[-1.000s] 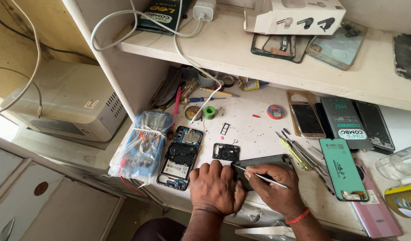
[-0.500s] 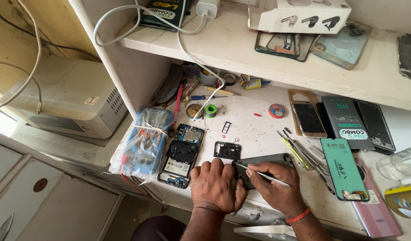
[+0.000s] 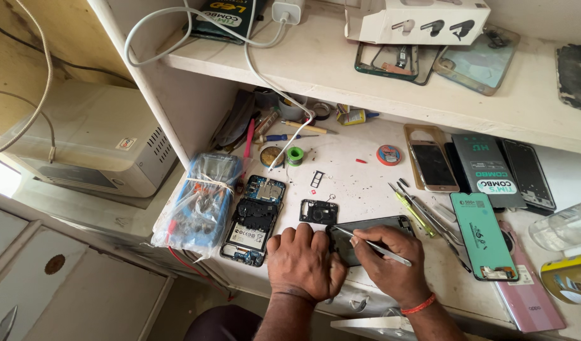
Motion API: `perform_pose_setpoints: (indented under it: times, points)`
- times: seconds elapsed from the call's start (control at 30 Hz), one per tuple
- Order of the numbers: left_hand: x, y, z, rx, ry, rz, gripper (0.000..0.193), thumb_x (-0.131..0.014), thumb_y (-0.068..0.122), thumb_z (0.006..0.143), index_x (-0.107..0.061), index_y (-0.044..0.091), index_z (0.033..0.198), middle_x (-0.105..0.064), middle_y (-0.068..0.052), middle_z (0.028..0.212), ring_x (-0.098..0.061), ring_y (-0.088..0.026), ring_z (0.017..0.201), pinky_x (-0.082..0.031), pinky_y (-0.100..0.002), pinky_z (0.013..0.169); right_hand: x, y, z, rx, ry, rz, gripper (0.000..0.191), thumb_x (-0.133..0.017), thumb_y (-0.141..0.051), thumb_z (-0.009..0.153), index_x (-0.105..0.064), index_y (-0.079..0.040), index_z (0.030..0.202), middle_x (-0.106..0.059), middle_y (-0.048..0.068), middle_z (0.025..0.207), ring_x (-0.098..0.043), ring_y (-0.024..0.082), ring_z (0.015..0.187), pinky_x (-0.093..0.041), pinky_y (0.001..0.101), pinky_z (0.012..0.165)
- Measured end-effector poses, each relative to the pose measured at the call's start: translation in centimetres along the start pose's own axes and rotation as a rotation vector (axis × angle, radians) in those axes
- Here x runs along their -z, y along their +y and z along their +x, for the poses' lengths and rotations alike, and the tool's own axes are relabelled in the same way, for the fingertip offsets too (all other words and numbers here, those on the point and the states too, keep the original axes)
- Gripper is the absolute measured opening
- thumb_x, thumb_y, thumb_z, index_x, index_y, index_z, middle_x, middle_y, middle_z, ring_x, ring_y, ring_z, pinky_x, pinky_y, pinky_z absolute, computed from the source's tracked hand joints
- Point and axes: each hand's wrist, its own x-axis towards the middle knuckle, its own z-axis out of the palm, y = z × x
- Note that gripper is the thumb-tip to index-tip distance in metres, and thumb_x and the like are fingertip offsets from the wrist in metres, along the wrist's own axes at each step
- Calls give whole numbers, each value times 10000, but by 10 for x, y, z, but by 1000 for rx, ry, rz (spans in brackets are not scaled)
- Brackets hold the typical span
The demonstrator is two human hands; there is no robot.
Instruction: The person removes the screen assembly from a smartphone, then uses a metal spudger to pry and separate the screen from the phone frame. The person works at a bench with tools and spare parts visible.
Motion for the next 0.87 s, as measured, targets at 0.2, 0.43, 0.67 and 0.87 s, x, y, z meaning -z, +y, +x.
perform_pose_setpoints:
  times: [0.2, 0.43, 0.67, 0.87]
  points:
    - [0, 0, 1, -2, -2, 24, 274, -653, 401, 700, -614, 142, 780, -554, -93, 836, -550, -301, 781, -401, -507, 718, 1, -3, 2, -1, -9, -63, 98, -792, -48, 804, -759, -36, 896, -796, 52, 812, -715, 81, 661, -562, 230, 578]
    - [0, -1, -1, -31, 30, 9, 266, -644, 397, 742, -624, 140, 808, -564, -95, 862, -554, -307, 806, -396, -511, 734, 25, -13, 11, 280, -58, -356, 289, -689, -151, 959, -713, -64, 1233, -758, 123, 1167, -695, 234, 1153, -523, 386, 1026]
    - [1, -1, -1, -14, -9, 6, 345, -625, 481, 809, -645, 137, 820, -562, -102, 876, -545, -317, 839, -386, -518, 766, 78, -18, 15, 209, -353, -532, 623, -866, -356, 679, -714, -88, 1220, -705, 121, 1250, -597, 302, 1256, -365, 467, 1115]
    - [1, 0, 0, 0, -25, 6, 360, -629, 504, 782, -656, 146, 819, -566, -102, 879, -545, -322, 847, -384, -520, 773, 75, -3, 13, 146, -332, -550, 669, -884, -397, 680, -699, -91, 1246, -690, 129, 1286, -573, 296, 1286, -395, 448, 1090]
